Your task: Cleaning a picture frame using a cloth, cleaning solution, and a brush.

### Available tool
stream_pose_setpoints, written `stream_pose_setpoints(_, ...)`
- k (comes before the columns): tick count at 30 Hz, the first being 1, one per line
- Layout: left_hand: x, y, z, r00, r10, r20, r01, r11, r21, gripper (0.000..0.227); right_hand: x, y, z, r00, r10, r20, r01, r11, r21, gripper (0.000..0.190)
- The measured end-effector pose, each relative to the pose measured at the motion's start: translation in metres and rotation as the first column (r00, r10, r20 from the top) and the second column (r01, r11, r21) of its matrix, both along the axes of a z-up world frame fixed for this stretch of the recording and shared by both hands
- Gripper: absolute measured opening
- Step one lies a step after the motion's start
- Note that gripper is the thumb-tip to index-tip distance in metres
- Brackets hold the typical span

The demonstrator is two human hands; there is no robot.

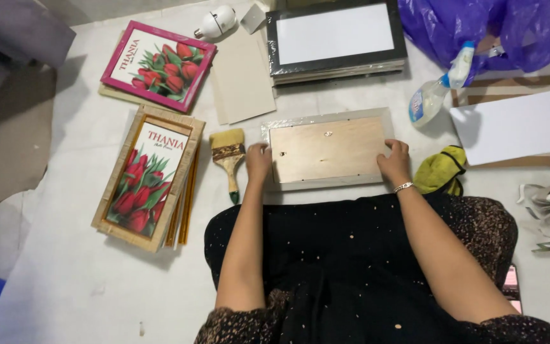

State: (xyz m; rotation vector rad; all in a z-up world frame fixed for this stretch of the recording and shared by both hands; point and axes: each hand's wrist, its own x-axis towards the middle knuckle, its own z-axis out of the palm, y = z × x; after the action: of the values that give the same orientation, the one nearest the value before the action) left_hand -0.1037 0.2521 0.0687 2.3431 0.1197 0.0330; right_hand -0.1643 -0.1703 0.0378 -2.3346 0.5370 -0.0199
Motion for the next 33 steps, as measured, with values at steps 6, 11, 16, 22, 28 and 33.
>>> stream_pose_setpoints(6,-0.06,0.011,-0.078,0.944,0.138,-0.301,-0.132,0.99,0.042,0.025,-0.003,-0.004,-0.01,0.993,0.043,-0.112,-0.043,0.999,-0.004,0.075)
stream_pose_setpoints(11,-0.077,-0.019,-0.04,0.939,0.177,-0.293,-0.14,0.98,0.144,0.036,-0.007,-0.013,-0.004,0.976,0.108,-0.187,-0.104,0.994,0.032,0.079)
stream_pose_setpoints(16,-0.104,-0.037,0.008,0.99,-0.012,-0.143,0.067,0.918,0.39,0.041,-0.038,0.017,0.111,0.96,0.211,-0.182,-0.163,0.955,0.249,0.069)
stream_pose_setpoints(22,-0.099,-0.047,-0.008,0.911,-0.07,0.406,-0.174,0.827,0.534,0.022,-0.052,0.0,0.111,0.954,0.26,-0.148,-0.231,0.954,0.19,0.057)
stream_pose_setpoints(28,-0.085,-0.039,0.004,0.921,0.203,-0.333,-0.189,0.979,0.075,0.041,-0.031,-0.022,0.035,0.986,0.016,-0.164,-0.006,0.998,0.064,0.051)
stream_pose_setpoints(33,-0.063,-0.02,-0.077,0.835,0.315,-0.45,-0.383,0.922,-0.065,0.04,-0.037,0.0,0.058,0.98,-0.004,-0.2,0.019,0.997,0.073,0.052)
